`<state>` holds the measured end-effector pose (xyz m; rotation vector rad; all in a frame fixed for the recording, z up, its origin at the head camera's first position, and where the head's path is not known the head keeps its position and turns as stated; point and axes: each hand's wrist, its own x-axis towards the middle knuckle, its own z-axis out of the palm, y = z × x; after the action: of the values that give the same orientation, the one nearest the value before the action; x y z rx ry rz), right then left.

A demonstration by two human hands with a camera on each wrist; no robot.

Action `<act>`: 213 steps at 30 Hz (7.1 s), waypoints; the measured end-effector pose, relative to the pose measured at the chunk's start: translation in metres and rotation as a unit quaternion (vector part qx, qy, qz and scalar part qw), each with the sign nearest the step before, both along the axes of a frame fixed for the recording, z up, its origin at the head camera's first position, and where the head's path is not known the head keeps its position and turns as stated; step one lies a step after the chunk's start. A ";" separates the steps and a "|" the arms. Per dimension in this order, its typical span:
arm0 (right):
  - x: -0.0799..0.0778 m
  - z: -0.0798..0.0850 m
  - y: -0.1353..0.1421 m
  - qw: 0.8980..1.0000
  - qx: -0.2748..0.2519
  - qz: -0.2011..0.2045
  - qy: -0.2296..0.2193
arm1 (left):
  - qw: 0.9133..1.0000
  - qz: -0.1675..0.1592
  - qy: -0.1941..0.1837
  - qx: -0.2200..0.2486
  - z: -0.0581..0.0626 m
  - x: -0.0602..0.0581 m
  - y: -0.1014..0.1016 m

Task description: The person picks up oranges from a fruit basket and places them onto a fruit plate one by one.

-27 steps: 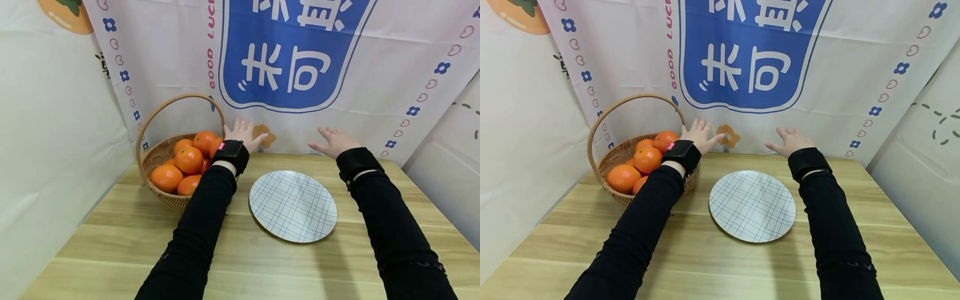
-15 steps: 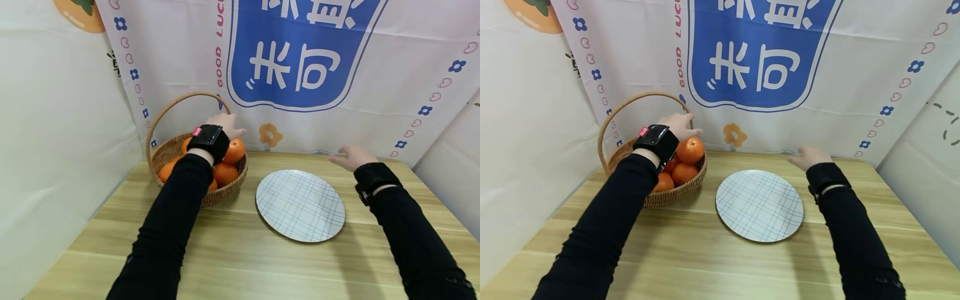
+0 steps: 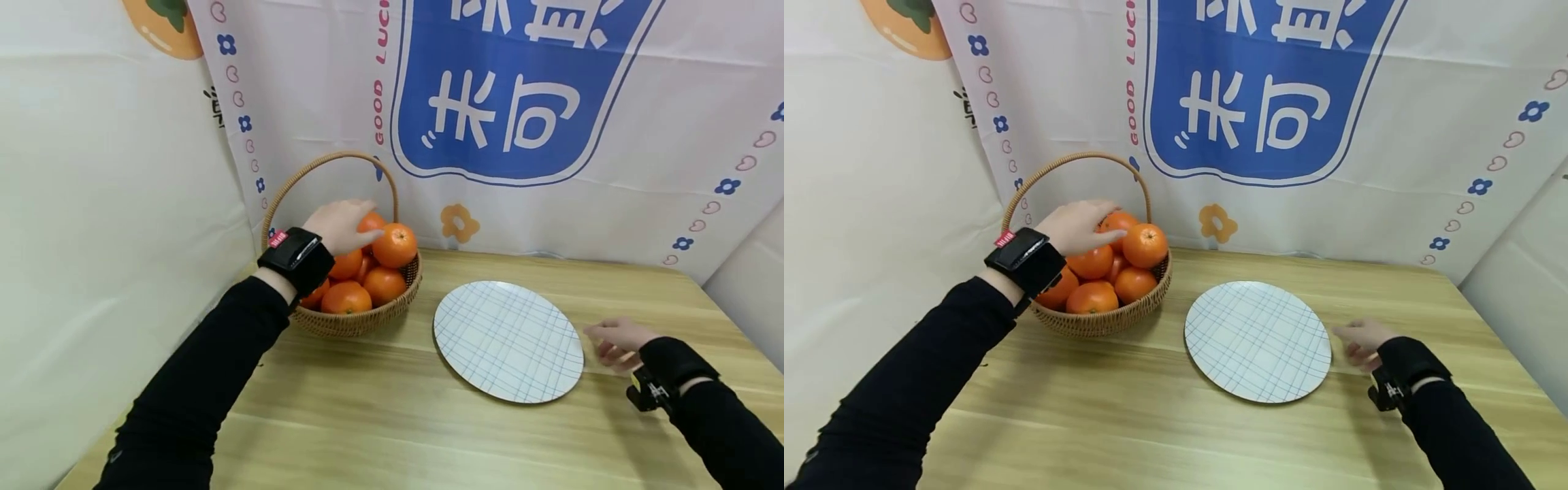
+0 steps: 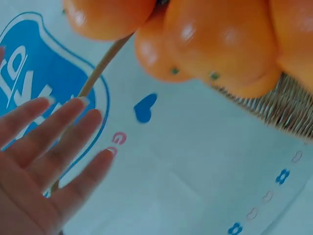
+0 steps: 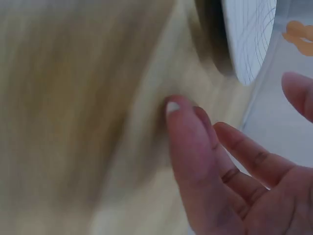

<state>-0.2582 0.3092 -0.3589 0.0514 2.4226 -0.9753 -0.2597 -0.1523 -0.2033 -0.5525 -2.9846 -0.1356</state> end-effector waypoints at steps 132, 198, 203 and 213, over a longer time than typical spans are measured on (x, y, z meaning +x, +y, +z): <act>-0.017 -0.045 -0.024 0.980 -0.149 -0.129 0.033 | 0.943 -0.136 -0.247 0.177 -0.158 -0.089 0.287; -0.004 -0.036 -0.019 0.982 -0.165 -0.086 0.005 | 0.791 0.217 -0.296 0.490 -0.026 0.011 -0.028; -0.006 -0.035 -0.019 0.987 -0.143 -0.074 0.017 | 0.809 0.244 -0.253 0.471 -0.029 0.017 -0.025; -0.007 -0.040 -0.018 0.987 -0.137 -0.083 0.022 | 0.884 0.268 -0.234 0.305 -0.030 0.009 -0.021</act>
<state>-0.2653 0.2910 -0.3985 0.1368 2.3296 -1.3893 -0.2510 -0.1733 -0.2328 0.4363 -3.1063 -1.2478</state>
